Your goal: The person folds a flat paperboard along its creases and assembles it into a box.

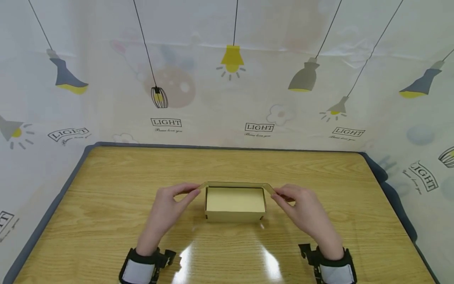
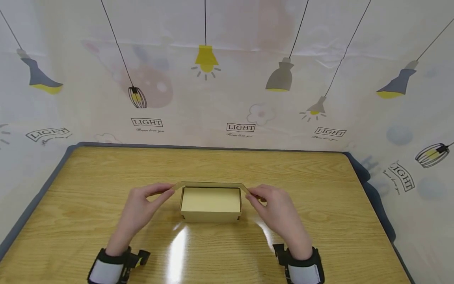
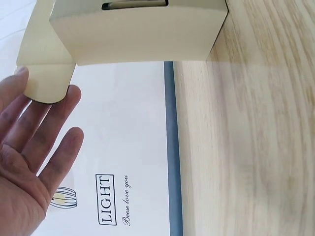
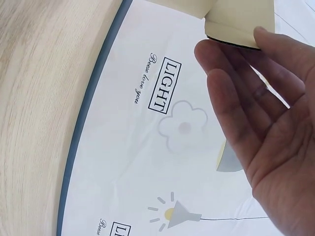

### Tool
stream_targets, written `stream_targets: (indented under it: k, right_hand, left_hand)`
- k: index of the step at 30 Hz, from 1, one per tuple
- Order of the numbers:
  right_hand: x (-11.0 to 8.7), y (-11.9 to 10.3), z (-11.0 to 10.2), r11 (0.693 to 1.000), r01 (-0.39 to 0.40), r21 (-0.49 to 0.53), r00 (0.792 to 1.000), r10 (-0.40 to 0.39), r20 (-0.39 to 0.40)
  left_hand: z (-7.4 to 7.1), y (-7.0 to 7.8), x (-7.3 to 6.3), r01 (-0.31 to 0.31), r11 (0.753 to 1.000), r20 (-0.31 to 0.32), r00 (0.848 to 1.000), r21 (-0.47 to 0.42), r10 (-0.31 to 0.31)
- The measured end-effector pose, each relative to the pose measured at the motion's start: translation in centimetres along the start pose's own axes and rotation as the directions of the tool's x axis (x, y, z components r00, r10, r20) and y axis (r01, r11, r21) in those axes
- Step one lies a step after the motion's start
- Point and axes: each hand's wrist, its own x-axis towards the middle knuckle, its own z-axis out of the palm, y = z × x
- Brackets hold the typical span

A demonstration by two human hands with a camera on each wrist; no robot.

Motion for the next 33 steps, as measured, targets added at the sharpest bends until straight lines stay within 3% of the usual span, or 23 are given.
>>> stream_targets:
  k: [9, 17, 24, 33]
  right_hand:
    - [0.1, -0.4, 0.4, 1.0, 0.013, -0.001, 1.0, -0.013, -0.028]
    - [0.2, -0.9, 0.7, 1.0, 0.017, 0.016, 0.999, -0.016, -0.046]
    - [0.2, -1.4, 0.9, 0.999, 0.003, 0.044, 1.0, -0.002, -0.029]
    - [0.1, -2.0, 0.9, 0.998, -0.012, 0.056, 0.999, 0.014, -0.033]
  left_hand:
    - [0.4, 0.8, -0.2, 0.003, 1.0, -0.068, 0.998, 0.001, -0.003]
    - [0.8, 2.2, -0.4, 0.121, 0.991, -0.085, 0.988, -0.061, -0.126]
    - [0.9, 3.0, -0.4, 0.242, 0.965, -0.06, 0.967, -0.103, -0.249]
    - [1.0, 3.5, -0.5, 0.258, 0.959, -0.064, 0.962, -0.12, -0.266]
